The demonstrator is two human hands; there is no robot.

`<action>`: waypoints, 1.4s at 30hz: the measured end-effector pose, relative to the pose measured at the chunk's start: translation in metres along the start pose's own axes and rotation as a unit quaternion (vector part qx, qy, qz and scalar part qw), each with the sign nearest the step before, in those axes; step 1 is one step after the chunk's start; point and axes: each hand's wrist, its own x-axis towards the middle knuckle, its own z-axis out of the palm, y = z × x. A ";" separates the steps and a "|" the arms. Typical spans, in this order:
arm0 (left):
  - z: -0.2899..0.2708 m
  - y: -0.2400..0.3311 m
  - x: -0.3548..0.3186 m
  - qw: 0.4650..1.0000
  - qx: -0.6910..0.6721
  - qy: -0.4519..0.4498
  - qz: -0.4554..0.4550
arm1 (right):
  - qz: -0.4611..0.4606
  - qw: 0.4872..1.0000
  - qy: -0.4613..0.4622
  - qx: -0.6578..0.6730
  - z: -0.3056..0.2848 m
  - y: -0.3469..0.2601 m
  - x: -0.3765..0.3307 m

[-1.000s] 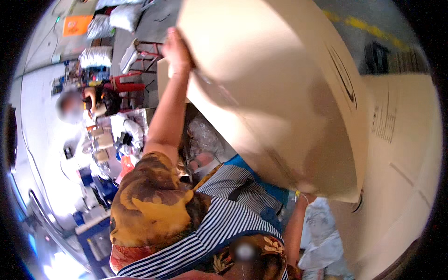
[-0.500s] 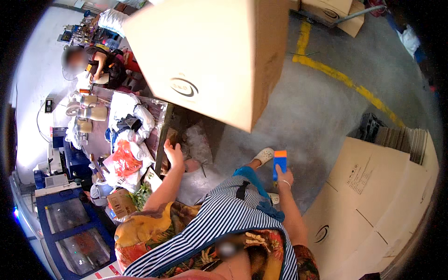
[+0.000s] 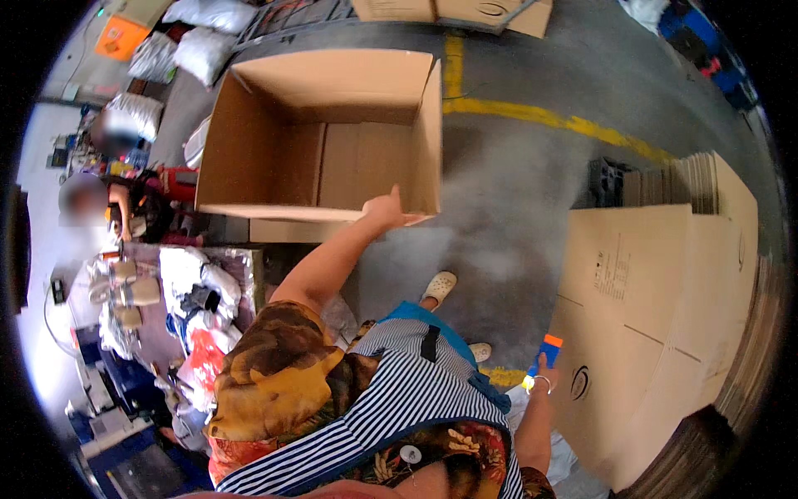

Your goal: The person assembles several cardboard boxes using a tape dispenser and then places a thermos into a plastic bag.

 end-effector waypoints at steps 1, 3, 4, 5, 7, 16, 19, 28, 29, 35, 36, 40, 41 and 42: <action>0.020 -0.007 0.011 0.997 0.067 -0.016 0.044 | -0.064 0.998 0.018 -0.019 0.001 0.014 -0.004; 0.043 -0.034 0.023 0.983 0.171 -0.024 0.069 | -0.184 0.973 0.091 -0.103 0.022 0.058 0.008; 0.047 -0.048 0.027 0.977 0.206 -0.016 0.055 | -0.239 0.945 0.147 -0.166 0.033 0.084 0.022; 0.037 -0.047 0.027 0.980 0.193 0.004 0.046 | -0.169 0.972 0.075 -0.146 0.030 0.093 0.010; 0.008 -0.092 0.009 0.987 0.150 0.058 0.008 | -0.063 0.988 -0.094 -0.103 0.032 0.066 -0.026; -0.080 -0.291 -0.059 0.973 0.134 0.185 0.035 | -0.110 0.966 -0.132 -0.195 0.050 -0.014 -0.036; -0.085 -0.320 -0.046 0.977 0.070 0.171 0.104 | -0.179 0.969 -0.104 -0.136 0.037 -0.076 -0.060; -0.039 -0.244 -0.028 0.961 0.195 0.193 0.043 | -0.109 0.988 -0.111 0.016 -0.010 0.043 -0.040; -0.037 -0.253 -0.024 0.940 0.243 0.241 -0.004 | -0.092 0.991 -0.090 0.035 -0.013 0.064 -0.041; 0.036 -0.044 -0.020 0.798 0.170 0.577 -0.023 | 0.107 0.992 -0.062 -0.011 -0.065 0.237 -0.020; 0.068 0.034 -0.021 0.840 0.060 0.523 0.130 | 0.144 0.984 -0.099 -0.023 -0.074 0.265 -0.017; 0.253 0.326 -0.062 0.820 0.113 0.274 0.491 | 0.171 0.985 0.023 -0.020 -0.081 0.358 -0.020; 0.295 0.400 -0.097 0.732 0.234 0.257 0.586 | 0.165 0.986 0.031 -0.004 -0.088 0.365 -0.023; 0.323 0.461 -0.141 0.712 0.210 0.170 0.648 | 0.157 0.987 0.041 0.014 -0.098 0.361 -0.023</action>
